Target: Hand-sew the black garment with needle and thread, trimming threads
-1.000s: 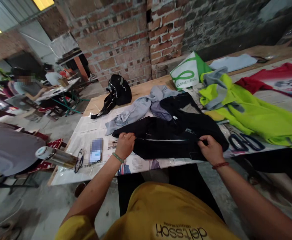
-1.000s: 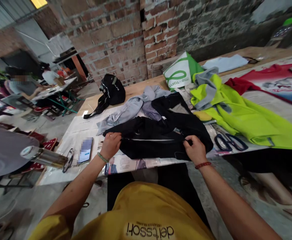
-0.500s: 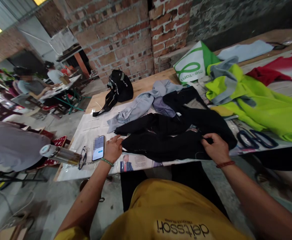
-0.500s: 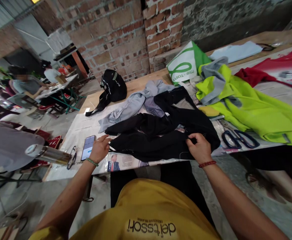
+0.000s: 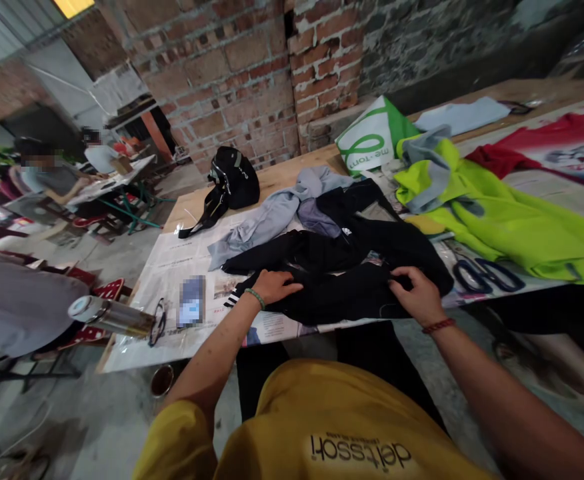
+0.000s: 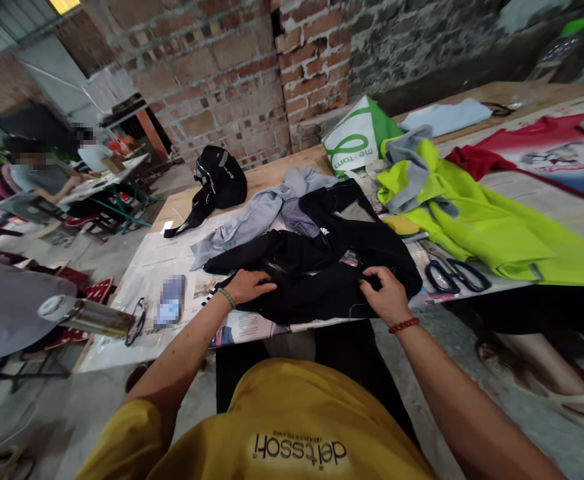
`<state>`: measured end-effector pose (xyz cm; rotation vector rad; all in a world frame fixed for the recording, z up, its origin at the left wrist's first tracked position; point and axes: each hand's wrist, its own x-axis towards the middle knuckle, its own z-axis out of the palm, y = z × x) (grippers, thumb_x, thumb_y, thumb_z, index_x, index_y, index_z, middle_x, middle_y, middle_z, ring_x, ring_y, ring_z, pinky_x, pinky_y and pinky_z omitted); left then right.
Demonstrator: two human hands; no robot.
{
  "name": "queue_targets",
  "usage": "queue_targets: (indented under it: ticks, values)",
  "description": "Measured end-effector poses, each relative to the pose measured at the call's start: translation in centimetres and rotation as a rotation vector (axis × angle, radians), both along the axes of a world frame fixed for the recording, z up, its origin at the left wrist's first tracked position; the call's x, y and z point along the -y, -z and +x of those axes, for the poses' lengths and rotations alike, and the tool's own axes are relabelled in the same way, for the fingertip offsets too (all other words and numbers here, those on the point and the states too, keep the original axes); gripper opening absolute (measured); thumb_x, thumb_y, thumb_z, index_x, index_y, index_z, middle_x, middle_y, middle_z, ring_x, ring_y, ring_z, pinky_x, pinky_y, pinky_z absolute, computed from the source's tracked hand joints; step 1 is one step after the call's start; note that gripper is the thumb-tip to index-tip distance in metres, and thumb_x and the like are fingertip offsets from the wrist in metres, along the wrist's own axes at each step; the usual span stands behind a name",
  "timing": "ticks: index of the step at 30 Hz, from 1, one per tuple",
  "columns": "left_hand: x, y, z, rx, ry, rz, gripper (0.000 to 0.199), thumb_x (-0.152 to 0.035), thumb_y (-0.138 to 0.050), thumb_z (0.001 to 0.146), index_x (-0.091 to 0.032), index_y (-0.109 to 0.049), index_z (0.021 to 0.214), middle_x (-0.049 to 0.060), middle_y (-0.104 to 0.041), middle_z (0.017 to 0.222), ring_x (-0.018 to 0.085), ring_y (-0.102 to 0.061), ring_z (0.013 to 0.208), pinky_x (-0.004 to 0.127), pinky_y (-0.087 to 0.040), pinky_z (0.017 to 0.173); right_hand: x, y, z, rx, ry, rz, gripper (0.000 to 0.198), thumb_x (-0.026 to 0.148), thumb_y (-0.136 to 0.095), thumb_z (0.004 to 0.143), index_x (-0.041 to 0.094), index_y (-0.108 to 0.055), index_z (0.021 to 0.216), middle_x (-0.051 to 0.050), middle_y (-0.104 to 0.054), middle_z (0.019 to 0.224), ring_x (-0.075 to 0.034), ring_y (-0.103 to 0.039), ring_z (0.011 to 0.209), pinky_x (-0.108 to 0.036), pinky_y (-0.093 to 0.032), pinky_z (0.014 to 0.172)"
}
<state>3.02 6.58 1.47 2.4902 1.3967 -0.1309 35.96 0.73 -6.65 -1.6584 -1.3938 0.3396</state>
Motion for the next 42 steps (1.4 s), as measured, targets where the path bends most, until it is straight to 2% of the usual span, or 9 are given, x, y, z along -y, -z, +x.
queue_targets:
  ticks: [4, 10, 15, 19, 22, 27, 34, 39, 42]
  values:
    - [-0.4, -0.7, -1.9, 0.168, 0.06, -0.092, 0.017, -0.031, -0.06, 0.077, -0.02, -0.07, 0.085, 0.0, -0.069, 0.08, 0.016, -0.062, 0.077, 0.024, -0.046, 0.073, 0.6, -0.5, 0.3, -0.191, -0.137, 0.044, 0.028, 0.033, -0.057, 0.071, 0.024, -0.055, 0.097, -0.005, -0.065, 0.098, -0.024, -0.061, 0.093, -0.042, -0.047, 0.085]
    - [0.6, -3.3, -2.3, 0.674, 0.059, 0.198, 0.014, -0.02, -0.058, 0.077, -0.018, -0.071, 0.082, 0.007, -0.068, 0.093, 0.017, -0.061, 0.09, 0.029, -0.046, 0.086, -0.3, -6.4, -1.3, -0.093, -0.045, 0.204, 0.026, 0.038, -0.056, 0.078, 0.024, -0.059, 0.099, -0.007, -0.063, 0.102, -0.024, -0.058, 0.099, -0.045, -0.042, 0.093]
    - [0.7, -6.7, 0.1, 0.763, 0.11, 0.175, 0.01, -0.019, -0.06, 0.075, -0.017, -0.07, 0.079, 0.005, -0.068, 0.091, 0.016, -0.061, 0.088, 0.027, -0.046, 0.083, -3.6, -12.3, -6.6, -0.185, -0.72, -0.095, 0.039, 0.038, -0.059, 0.073, 0.025, -0.058, 0.109, -0.005, -0.062, 0.11, -0.022, -0.056, 0.104, -0.039, -0.041, 0.092]
    - [-0.1, -8.1, 0.8, 0.752, -0.022, 0.127, 0.01, -0.024, -0.062, 0.073, -0.016, -0.068, 0.076, 0.0, -0.066, 0.073, 0.012, -0.058, 0.069, 0.022, -0.045, 0.067, -5.7, -12.6, -9.6, -0.247, -0.978, -0.43, 0.035, 0.048, -0.062, 0.067, 0.017, -0.062, 0.083, -0.001, -0.062, 0.078, -0.015, -0.056, 0.075, -0.03, -0.042, 0.072]
    - [-1.0, -8.2, -0.5, 0.669, -0.097, 0.054, 0.011, -0.026, -0.064, 0.07, -0.016, -0.068, 0.073, -0.003, -0.062, 0.065, 0.01, -0.055, 0.064, 0.021, -0.042, 0.064, -6.5, -11.7, -9.6, -0.202, -0.955, -0.528, 0.037, 0.053, -0.065, 0.064, 0.017, -0.056, 0.065, 0.003, -0.053, 0.061, -0.01, -0.047, 0.061, -0.025, -0.036, 0.061]
    - [-2.1, -7.6, -3.7, 0.503, -0.163, -0.029, 0.013, -0.029, -0.063, 0.068, -0.018, -0.068, 0.074, -0.004, -0.061, 0.063, 0.01, -0.052, 0.06, 0.021, -0.039, 0.059, -7.3, -11.9, -7.5, -0.084, -0.778, -0.51, 0.039, 0.054, -0.068, 0.059, 0.018, -0.054, 0.061, 0.005, -0.049, 0.056, -0.009, -0.043, 0.057, -0.024, -0.033, 0.057]
    - [-3.6, -8.0, -6.6, 0.412, -0.213, 0.004, 0.013, -0.028, -0.062, 0.068, -0.019, -0.068, 0.073, -0.004, -0.058, 0.061, 0.012, -0.052, 0.062, 0.022, -0.038, 0.059, -8.4, -13.1, -6.2, -0.303, -0.611, -0.491, 0.036, 0.049, -0.071, 0.057, 0.02, -0.054, 0.067, 0.005, -0.054, 0.058, -0.009, -0.046, 0.053, -0.023, -0.037, 0.052]
    - [-3.9, -8.1, -8.3, 0.629, -0.302, 0.005, 0.016, -0.032, -0.067, 0.063, -0.018, -0.066, 0.071, -0.002, -0.061, 0.068, 0.013, -0.055, 0.067, 0.023, -0.042, 0.064, -8.7, -12.9, -6.0, -0.428, -0.571, -0.495, 0.039, 0.048, -0.075, 0.052, 0.02, -0.052, 0.063, 0.005, -0.053, 0.056, -0.008, -0.046, 0.051, -0.023, -0.037, 0.051]
    - [-3.7, -7.7, -8.6, 0.893, -0.414, -0.157, 0.022, -0.034, -0.069, 0.061, -0.016, -0.062, 0.07, -0.002, -0.058, 0.062, 0.011, -0.053, 0.058, 0.022, -0.042, 0.055, -8.9, -12.7, -5.9, -0.46, -0.573, -0.482, 0.039, 0.051, -0.074, 0.053, 0.019, -0.052, 0.062, 0.005, -0.053, 0.056, -0.008, -0.046, 0.052, -0.022, -0.036, 0.05]
